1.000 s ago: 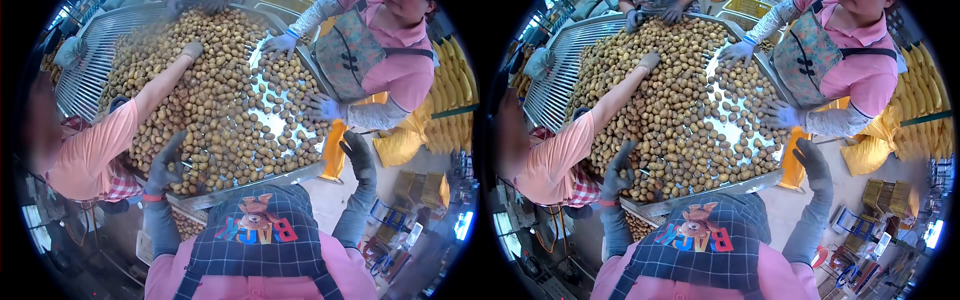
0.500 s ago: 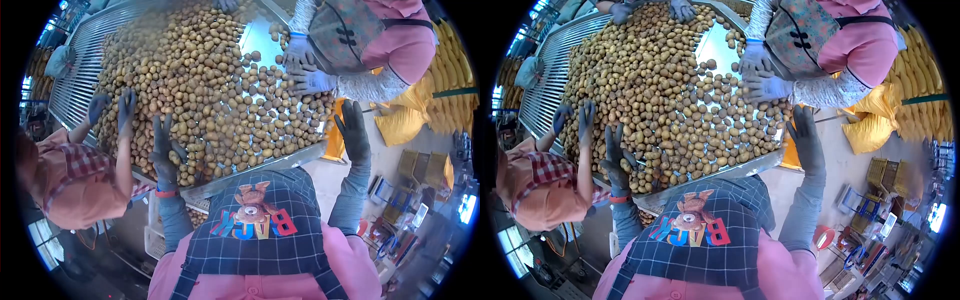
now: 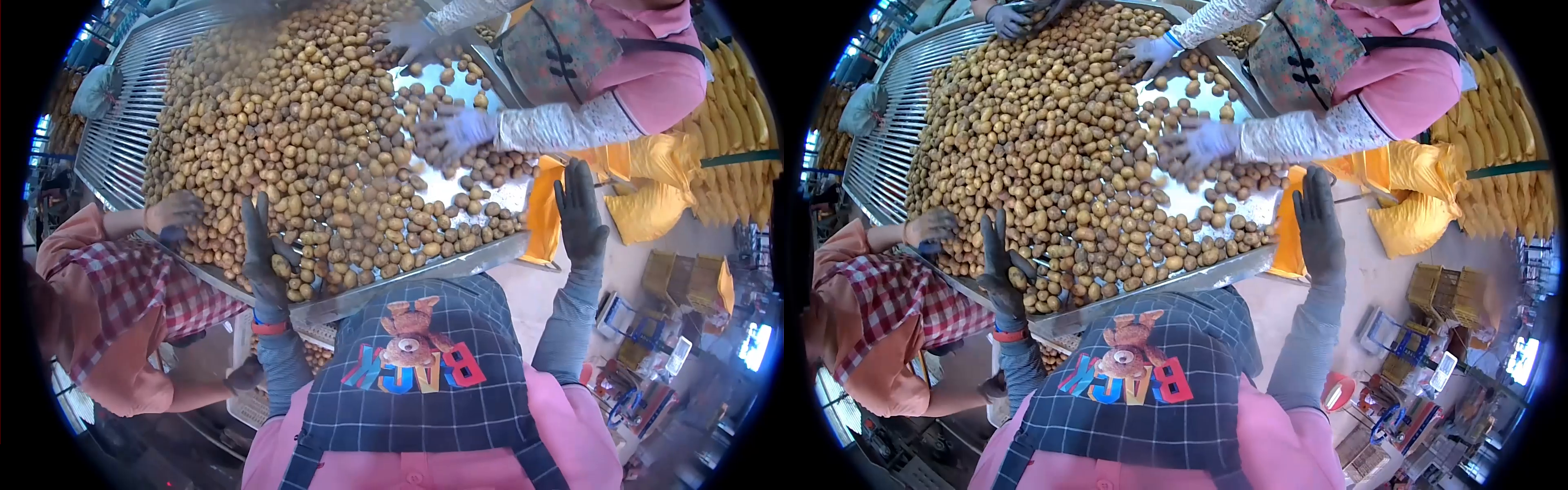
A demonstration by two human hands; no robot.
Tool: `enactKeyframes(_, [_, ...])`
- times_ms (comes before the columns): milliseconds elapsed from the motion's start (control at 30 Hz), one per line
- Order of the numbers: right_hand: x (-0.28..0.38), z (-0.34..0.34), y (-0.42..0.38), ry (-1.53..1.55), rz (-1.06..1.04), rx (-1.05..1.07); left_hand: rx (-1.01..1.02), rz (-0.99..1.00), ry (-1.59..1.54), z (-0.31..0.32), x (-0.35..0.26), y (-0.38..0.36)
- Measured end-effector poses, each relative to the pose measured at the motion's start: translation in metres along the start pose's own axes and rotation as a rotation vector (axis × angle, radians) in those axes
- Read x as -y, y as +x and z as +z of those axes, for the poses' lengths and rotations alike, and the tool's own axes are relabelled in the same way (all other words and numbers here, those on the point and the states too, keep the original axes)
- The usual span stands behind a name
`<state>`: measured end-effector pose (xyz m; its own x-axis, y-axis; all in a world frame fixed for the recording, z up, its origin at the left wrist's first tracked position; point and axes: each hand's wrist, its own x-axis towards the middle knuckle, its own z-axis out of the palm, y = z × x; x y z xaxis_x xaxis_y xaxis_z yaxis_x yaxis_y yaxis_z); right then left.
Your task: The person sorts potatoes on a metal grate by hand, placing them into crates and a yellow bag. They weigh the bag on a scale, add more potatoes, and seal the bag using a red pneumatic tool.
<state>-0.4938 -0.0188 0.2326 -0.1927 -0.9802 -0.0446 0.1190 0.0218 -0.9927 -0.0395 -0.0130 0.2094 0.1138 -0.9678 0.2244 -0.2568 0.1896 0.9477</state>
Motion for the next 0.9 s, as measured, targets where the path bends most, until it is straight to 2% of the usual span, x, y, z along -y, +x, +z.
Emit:
enactKeyframes(33, [-0.004,-0.004,0.0,-0.009,0.011,-0.005,0.002,0.008,-0.025,0.001,0.004,-0.002])
enactKeyframes(100, [-0.019,-0.011,-0.002,0.063,-0.11,0.156,0.046,-0.005,-0.084,0.005,0.008,-0.006])
enactKeyframes(167, [-0.03,-0.006,-0.002,0.062,-0.095,0.187,0.086,-0.031,-0.121,0.01,0.009,-0.008])
enactKeyframes(200, [-0.036,0.0,0.001,0.056,-0.108,0.211,0.125,-0.004,-0.236,0.011,0.019,-0.01])
enactKeyframes(267, [-0.062,0.015,0.0,0.154,-0.082,0.207,0.197,-0.019,-0.04,0.013,0.029,-0.018])
enactKeyframes(333, [-0.119,0.029,-0.015,-0.134,0.109,0.294,0.082,-0.358,-0.012,0.017,0.058,-0.041])
enactKeyframes(367, [-0.144,0.041,-0.021,-0.278,0.189,0.342,0.04,-0.351,0.175,0.018,0.065,-0.054])
enactKeyframes(400, [-0.157,0.057,-0.025,-0.419,0.261,0.389,-0.054,-0.205,0.286,0.012,0.105,-0.078])
enactKeyframes(467, [-0.16,0.093,-0.056,-0.911,-0.269,0.781,-0.259,-0.428,0.16,0.01,0.118,-0.113])
enactKeyframes(500, [-0.169,0.092,-0.054,-0.898,-0.27,0.804,-0.245,-0.456,0.218,0.006,0.13,-0.132])
enactKeyframes(533, [-0.182,0.085,-0.05,-1.136,-0.417,0.844,-0.231,-0.486,0.274,0.001,0.136,-0.147])
enactKeyframes(567, [-0.181,0.086,-0.042,-1.374,-0.575,0.871,-0.193,-0.296,0.408,0.009,0.127,-0.151])
enactKeyframes(600, [-0.181,0.088,-0.017,-1.444,-0.186,0.966,-0.155,-0.382,0.434,0.017,0.116,-0.154])
enactKeyframes(633, [-0.216,0.072,-0.001,-1.414,-0.261,0.742,-0.181,-0.363,0.498,0.026,0.118,-0.155])
enactKeyframes(667, [-0.224,0.076,0.014,-1.499,-0.484,0.505,-0.212,-0.333,0.557,0.033,0.121,-0.154])
enactKeyframes(733, [-0.24,0.108,0.043,-1.488,-0.375,0.228,-0.219,-0.421,0.6,0.047,0.117,-0.152])
enactKeyframes(800, [-0.208,0.168,0.046,-1.079,-0.328,0.241,-0.259,-0.418,0.352,0.066,0.109,-0.149])
enactKeyframes(833, [-0.19,0.199,0.04,-1.033,-0.587,0.304,-0.229,-0.501,0.201,0.072,0.114,-0.155])
enactKeyframes(867, [-0.187,0.223,0.022,-1.045,-0.616,0.423,-0.198,-0.574,0.044,0.076,0.116,-0.159])
enactKeyframes(900, [-0.168,0.237,0.004,-0.966,-0.409,0.794,-0.217,-0.574,0.037,0.077,0.109,-0.162])
